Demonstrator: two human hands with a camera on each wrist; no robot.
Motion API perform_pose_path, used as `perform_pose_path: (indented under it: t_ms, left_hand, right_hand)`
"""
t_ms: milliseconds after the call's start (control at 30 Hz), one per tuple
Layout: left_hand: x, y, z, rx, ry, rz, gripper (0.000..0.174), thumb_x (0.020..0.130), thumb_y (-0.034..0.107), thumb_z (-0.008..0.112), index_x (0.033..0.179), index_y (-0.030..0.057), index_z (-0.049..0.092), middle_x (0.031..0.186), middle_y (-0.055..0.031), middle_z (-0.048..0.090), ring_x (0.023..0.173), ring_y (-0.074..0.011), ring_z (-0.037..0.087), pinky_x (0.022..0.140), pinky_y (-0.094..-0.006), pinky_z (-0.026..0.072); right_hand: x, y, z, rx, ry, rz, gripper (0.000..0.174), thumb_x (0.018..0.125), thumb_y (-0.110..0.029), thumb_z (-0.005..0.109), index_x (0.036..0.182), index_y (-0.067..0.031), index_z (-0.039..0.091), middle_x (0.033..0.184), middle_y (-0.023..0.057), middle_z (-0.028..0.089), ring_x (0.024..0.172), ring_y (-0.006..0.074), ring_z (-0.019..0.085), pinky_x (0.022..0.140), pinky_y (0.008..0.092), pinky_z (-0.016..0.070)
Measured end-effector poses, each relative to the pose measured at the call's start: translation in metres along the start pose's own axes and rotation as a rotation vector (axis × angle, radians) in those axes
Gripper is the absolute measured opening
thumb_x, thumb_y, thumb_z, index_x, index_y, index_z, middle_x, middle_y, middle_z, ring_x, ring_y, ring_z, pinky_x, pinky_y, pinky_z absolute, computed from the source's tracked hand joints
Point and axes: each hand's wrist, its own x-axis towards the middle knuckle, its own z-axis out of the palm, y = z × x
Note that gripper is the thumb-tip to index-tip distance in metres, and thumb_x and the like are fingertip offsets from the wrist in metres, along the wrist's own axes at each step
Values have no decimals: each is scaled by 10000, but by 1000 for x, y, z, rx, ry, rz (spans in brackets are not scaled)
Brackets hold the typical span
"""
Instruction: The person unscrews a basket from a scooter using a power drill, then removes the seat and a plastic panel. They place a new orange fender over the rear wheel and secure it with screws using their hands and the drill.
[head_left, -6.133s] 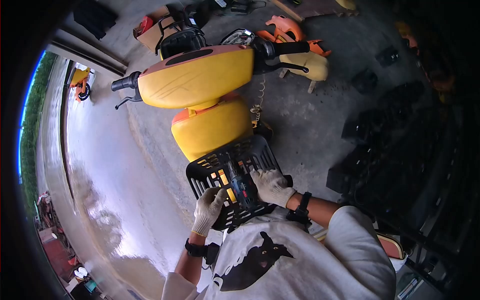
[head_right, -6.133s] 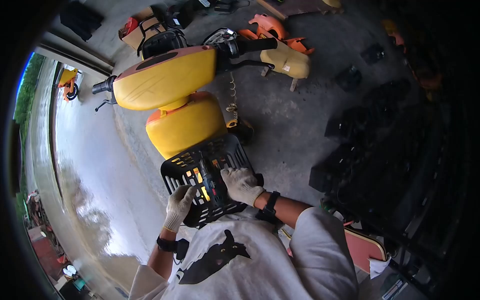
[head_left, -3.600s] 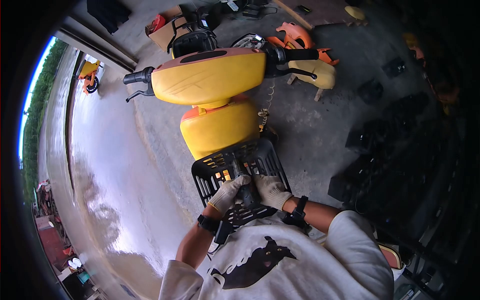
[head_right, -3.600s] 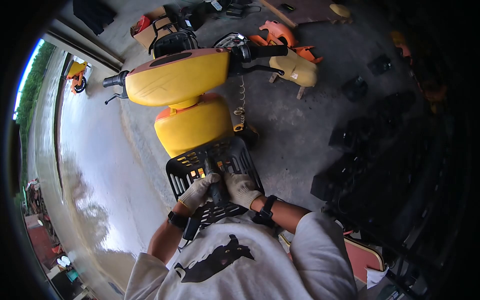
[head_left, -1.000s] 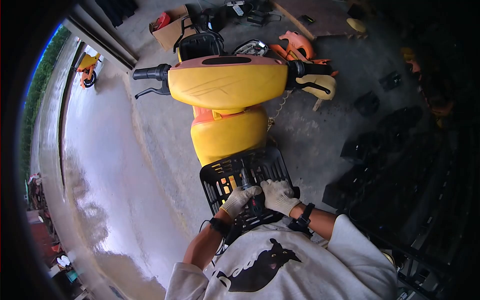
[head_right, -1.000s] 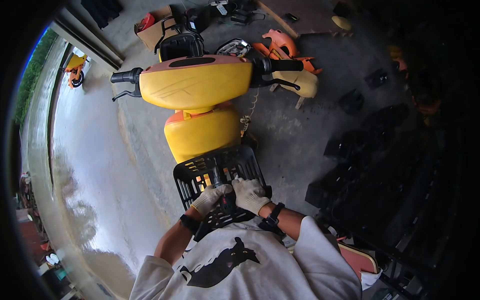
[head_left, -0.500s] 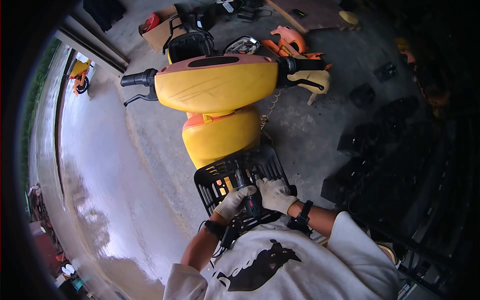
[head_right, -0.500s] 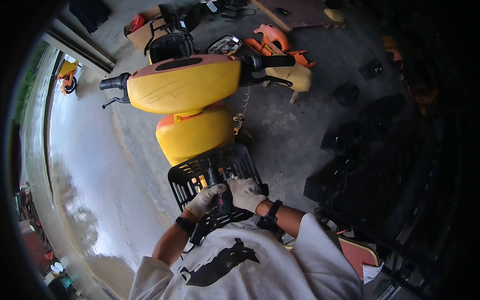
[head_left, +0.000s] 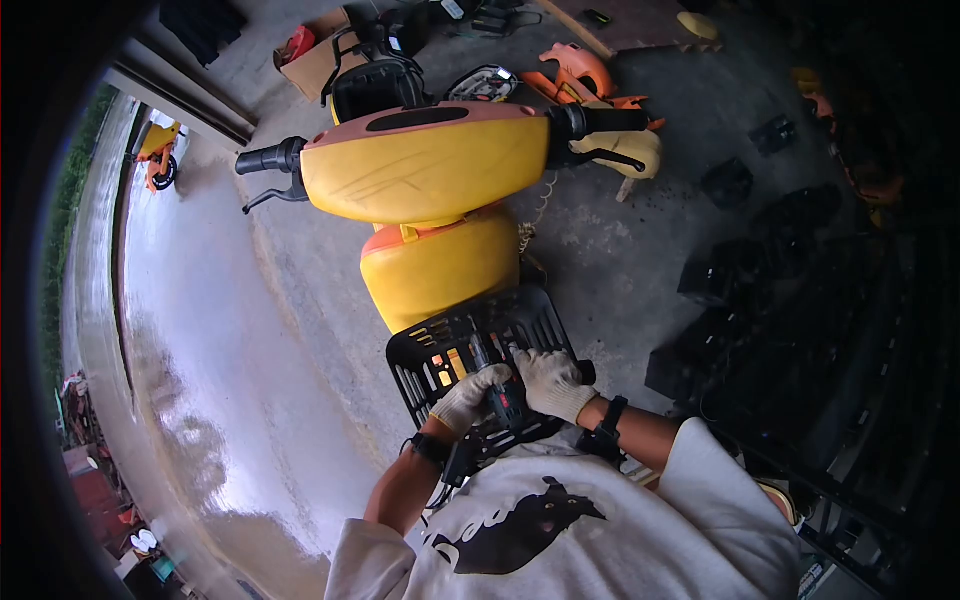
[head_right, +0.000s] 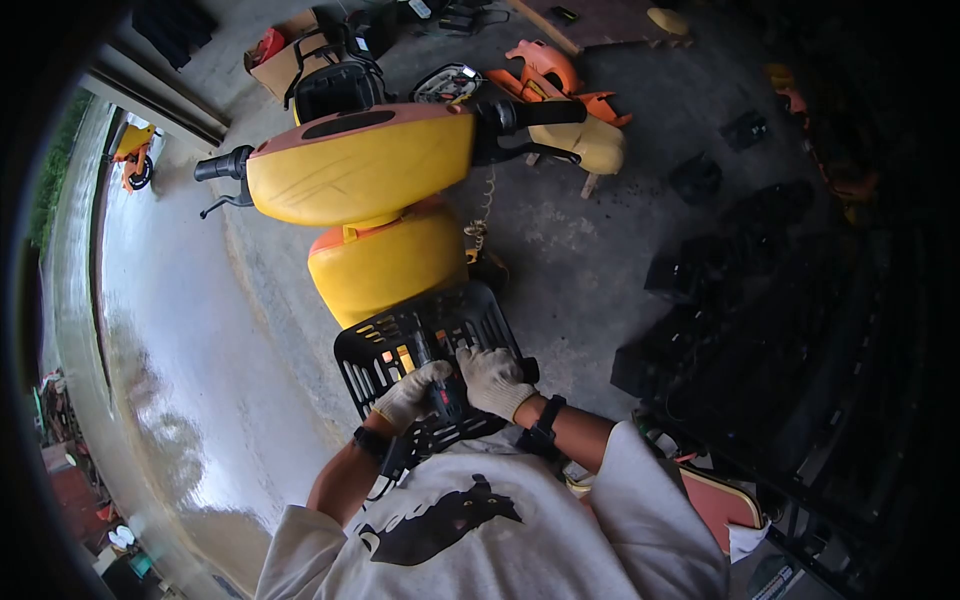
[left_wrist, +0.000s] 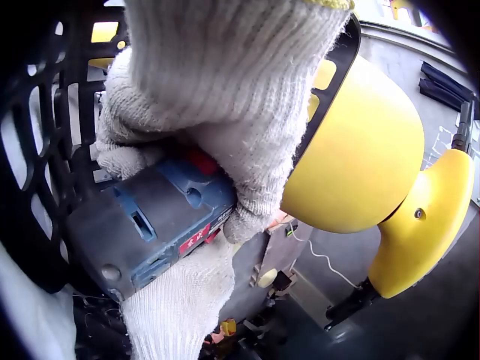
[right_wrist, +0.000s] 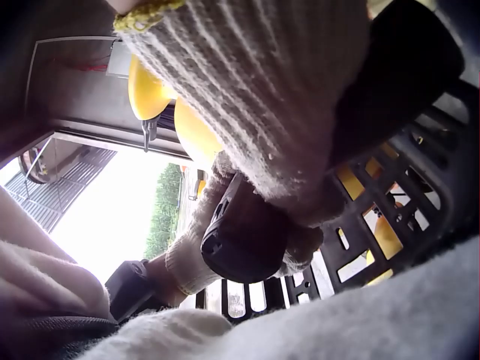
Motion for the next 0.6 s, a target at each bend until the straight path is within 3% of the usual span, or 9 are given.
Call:
perform_pose_path:
  t_ms: [133,267,467,600]
  left_hand:
    - [16,-4,-22,-35,-92,-52,305,885,265,787,1114,90,689,984,-3,726,839,-146,711,790,-326,597]
    - [17,-6,-17,-17,19,-54,332,874,261,792,1128,78,683,983,-15,729,832,-154,715,791,-333,602]
    - [10,5,-14,71,44,-7,397,836,282,811,1132,55,677,979,-36,730,821,-169,715,788,-347,604]
    - [15,-1,-21,38,55,-38,402,841,282,806,1139,46,676,974,-41,729,801,-176,714,778,-354,606]
  right_hand:
    - [4,-3,-15,48,-158,43,323,858,-167,609,1155,-41,612,912,163,741,849,341,741,715,500,574]
    - [7,-4,-18,53,-243,40,310,848,-182,628,1126,-45,642,935,173,744,873,349,743,741,490,584]
    - [7,-21,-7,58,-283,126,275,856,-182,628,1103,-63,656,967,172,745,914,336,743,765,479,585]
    - [1,-14,-18,71,-189,87,259,868,-183,613,1092,-57,647,935,158,747,868,322,749,746,455,585]
